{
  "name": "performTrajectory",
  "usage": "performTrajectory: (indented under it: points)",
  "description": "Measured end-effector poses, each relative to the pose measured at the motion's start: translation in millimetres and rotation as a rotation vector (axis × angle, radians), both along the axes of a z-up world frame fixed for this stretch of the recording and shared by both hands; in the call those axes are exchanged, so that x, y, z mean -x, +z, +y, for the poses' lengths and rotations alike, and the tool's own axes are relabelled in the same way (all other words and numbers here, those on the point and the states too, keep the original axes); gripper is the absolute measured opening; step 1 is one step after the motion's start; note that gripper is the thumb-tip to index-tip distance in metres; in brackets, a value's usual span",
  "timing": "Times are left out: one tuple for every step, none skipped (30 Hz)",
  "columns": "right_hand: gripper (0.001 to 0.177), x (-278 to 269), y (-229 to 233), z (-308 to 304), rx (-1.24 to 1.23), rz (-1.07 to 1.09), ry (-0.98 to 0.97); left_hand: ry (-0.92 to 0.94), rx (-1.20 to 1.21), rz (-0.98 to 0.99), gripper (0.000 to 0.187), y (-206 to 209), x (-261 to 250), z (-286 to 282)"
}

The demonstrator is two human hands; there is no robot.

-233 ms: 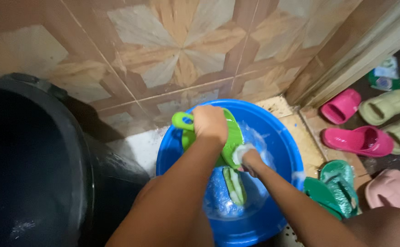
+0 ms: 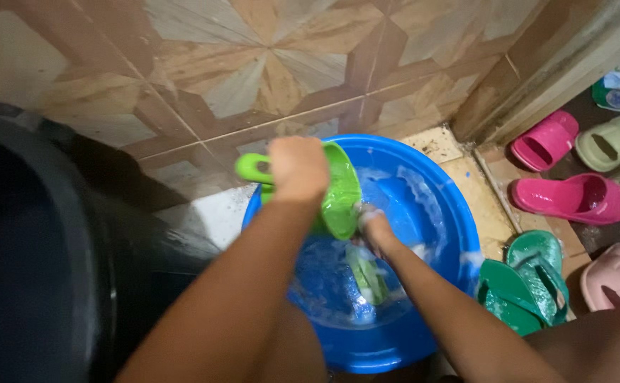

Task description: The person washes a pair of green flip-flops in a blue basin using a green sponge. They scrub the soles and straps, rinse them in the water, and place them on the floor next to other footwear.

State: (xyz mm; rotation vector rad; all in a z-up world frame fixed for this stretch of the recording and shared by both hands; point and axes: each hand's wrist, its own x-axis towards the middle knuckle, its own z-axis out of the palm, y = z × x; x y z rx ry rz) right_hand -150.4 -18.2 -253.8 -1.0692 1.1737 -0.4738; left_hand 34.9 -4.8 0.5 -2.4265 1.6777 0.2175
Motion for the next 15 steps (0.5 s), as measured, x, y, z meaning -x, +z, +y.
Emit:
performTrajectory:
  points:
    - [0.028,4,-16,-6,-0.112,-0.002,-0.097,0.018,0.03,0.013,0.024,4,-9,3]
    - [0.036,9,-31,-10,-0.222,-0.006,-0.193,0.038,0.055,0.02,0.021,10,-17,7]
    - [0.032,21,-42,-13,0.078,0.123,0.003,0.059,0.08,0.027,0.019,18,-23,12]
    - [0.033,36,-49,-14,0.38,0.251,0.201,0.099,0.057,0.068,0.022,26,-28,17]
    - [0.039,46,-55,-10,0.682,0.379,0.399,0.14,0.034,0.11,0.031,36,-34,23]
    - [0.045,53,-59,3,0.578,0.596,0.44,0.179,0.015,0.148,0.043,45,-36,24]
    - [0.057,56,-61,20,0.47,0.814,0.472,0.191,0.031,0.158,0.044,52,-36,23]
    - [0.066,52,-65,35,0.374,0.885,0.54,0.204,0.04,0.171,0.046,56,-35,25]
    - [0.076,52,-68,48,0.274,0.954,0.605,0.217,0.048,0.184,0.047,58,-34,27]
    - [0.067,54,-72,60,0.308,0.937,0.593,0.175,0.062,0.169,0.047,58,-33,27]
    - [0.06,56,-79,75,0.341,0.92,0.58,0.133,0.076,0.154,0.048,56,-31,27]
    - [0.053,56,-88,82,0.374,0.901,0.567,0.092,0.088,0.138,0.048,52,-31,26]
    - [0.054,56,-98,74,0.415,0.857,0.453,0.032,0.153,0.097,0.034,47,-31,22]
    - [0.054,63,-109,69,0.443,0.815,0.345,-0.028,0.206,0.06,0.02,39,-28,20]
    - [0.055,67,-120,69,0.468,0.771,0.236,-0.087,0.26,0.024,0.014,30,-26,18]
